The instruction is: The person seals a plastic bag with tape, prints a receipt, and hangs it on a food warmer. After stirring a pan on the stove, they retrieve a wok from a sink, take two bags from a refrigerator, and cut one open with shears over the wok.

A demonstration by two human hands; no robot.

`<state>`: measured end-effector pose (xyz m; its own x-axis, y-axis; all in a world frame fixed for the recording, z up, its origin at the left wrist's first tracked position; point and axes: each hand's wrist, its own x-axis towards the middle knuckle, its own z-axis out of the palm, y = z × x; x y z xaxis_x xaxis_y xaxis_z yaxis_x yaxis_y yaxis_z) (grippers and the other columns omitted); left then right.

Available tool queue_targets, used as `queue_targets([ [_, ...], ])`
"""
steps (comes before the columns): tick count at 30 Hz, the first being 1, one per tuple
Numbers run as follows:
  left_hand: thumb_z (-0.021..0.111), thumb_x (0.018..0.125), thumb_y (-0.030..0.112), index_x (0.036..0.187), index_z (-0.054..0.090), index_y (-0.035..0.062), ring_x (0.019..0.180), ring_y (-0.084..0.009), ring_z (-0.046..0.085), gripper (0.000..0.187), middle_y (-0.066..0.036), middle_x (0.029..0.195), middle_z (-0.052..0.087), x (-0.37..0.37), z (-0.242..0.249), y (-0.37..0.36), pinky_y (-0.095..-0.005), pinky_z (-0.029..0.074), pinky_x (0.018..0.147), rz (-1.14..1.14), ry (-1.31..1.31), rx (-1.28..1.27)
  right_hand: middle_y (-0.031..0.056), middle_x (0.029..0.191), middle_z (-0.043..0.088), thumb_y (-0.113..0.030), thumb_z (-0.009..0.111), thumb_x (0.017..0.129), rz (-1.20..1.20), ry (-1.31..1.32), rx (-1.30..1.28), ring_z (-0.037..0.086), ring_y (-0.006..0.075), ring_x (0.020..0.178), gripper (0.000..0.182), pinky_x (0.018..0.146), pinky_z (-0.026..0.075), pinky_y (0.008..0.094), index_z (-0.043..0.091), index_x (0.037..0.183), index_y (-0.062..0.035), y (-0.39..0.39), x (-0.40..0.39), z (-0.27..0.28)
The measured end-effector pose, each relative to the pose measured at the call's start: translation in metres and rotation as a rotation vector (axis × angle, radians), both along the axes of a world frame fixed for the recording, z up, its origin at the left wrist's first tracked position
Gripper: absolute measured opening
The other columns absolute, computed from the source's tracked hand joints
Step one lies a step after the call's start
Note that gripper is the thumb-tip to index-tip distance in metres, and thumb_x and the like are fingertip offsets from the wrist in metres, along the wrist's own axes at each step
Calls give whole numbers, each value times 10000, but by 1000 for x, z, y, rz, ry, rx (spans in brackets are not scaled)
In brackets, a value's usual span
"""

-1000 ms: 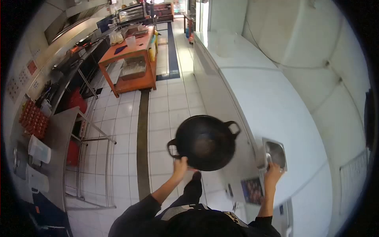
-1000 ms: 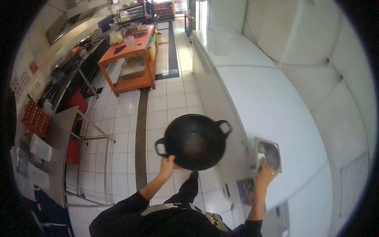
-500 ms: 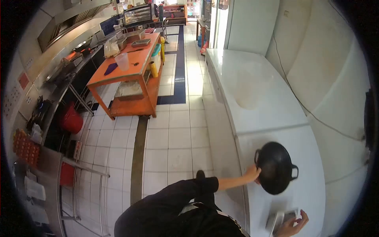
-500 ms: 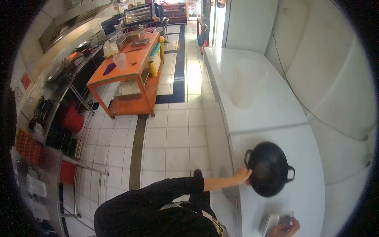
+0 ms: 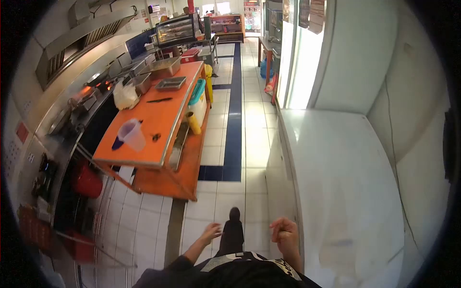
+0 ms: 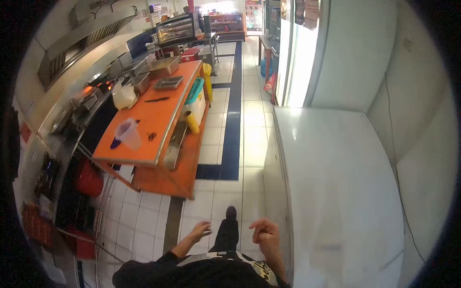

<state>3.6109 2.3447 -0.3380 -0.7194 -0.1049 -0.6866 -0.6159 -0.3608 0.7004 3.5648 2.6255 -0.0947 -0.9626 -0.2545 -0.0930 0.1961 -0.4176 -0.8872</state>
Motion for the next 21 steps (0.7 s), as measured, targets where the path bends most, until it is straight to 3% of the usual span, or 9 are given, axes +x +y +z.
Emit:
queue_targets([
  [3,518,810,138,1077,435,46,839,-188,521,294,-67,931,483,-84,-21,-94,-353,501,754,166,-187,-107,46,457,438,64,336,477,-65,-43,28,334,94,353,372,330,259,209,556,775,25,-24,-141,-25],
  [9,563,807,190,946,500,62,841,-177,562,199,-74,918,546,-398,12,-117,-312,486,707,-264,-84,-217,71,514,462,70,370,511,-154,-183,6,367,112,387,332,378,317,230,533,796,22,-70,-362,-1],
  [12,527,808,132,927,523,69,447,-115,442,135,-31,589,502,-612,7,-89,-265,362,406,-397,370,-177,79,554,477,61,404,549,-275,-247,102,387,116,409,288,408,349,245,533,802,19,-79,-454,-13],
  [13,484,830,139,897,563,69,481,-115,482,125,-38,638,554,-688,6,-78,-261,393,430,-475,443,-367,78,562,481,56,413,561,-314,-268,64,395,119,411,272,412,359,248,533,802,18,-81,-489,-20],
  [14,444,861,153,886,550,45,530,-112,499,153,-44,668,542,-747,65,-56,-257,421,481,-565,482,-533,78,569,485,52,421,573,-353,-293,32,402,121,414,256,416,368,251,532,801,18,-79,-522,-28],
  [15,426,867,216,911,579,54,592,-132,579,228,-44,761,620,-820,53,-44,-249,447,506,-560,638,-511,77,577,489,48,429,586,-395,-322,7,409,124,416,240,420,377,254,531,801,17,-72,-554,-35],
  [17,395,896,253,925,555,27,640,-133,593,278,-59,859,602,-940,106,-9,-233,446,529,-539,728,-345,86,641,532,13,470,666,-398,-235,46,454,122,441,144,435,409,246,533,794,6,-59,-641,-46],
  [19,438,880,278,936,550,52,620,-115,558,258,-48,819,583,-1051,144,26,-230,443,542,-579,818,-222,91,674,553,-9,487,725,-425,-101,194,473,111,459,85,441,415,231,536,793,0,-50,-737,-29],
  [21,492,850,311,1004,521,29,772,-168,568,323,-77,865,585,-1160,184,59,-286,459,693,-634,997,-346,86,687,569,-53,494,805,-500,215,369,492,91,492,75,448,416,214,546,803,0,-41,-844,-9],
])
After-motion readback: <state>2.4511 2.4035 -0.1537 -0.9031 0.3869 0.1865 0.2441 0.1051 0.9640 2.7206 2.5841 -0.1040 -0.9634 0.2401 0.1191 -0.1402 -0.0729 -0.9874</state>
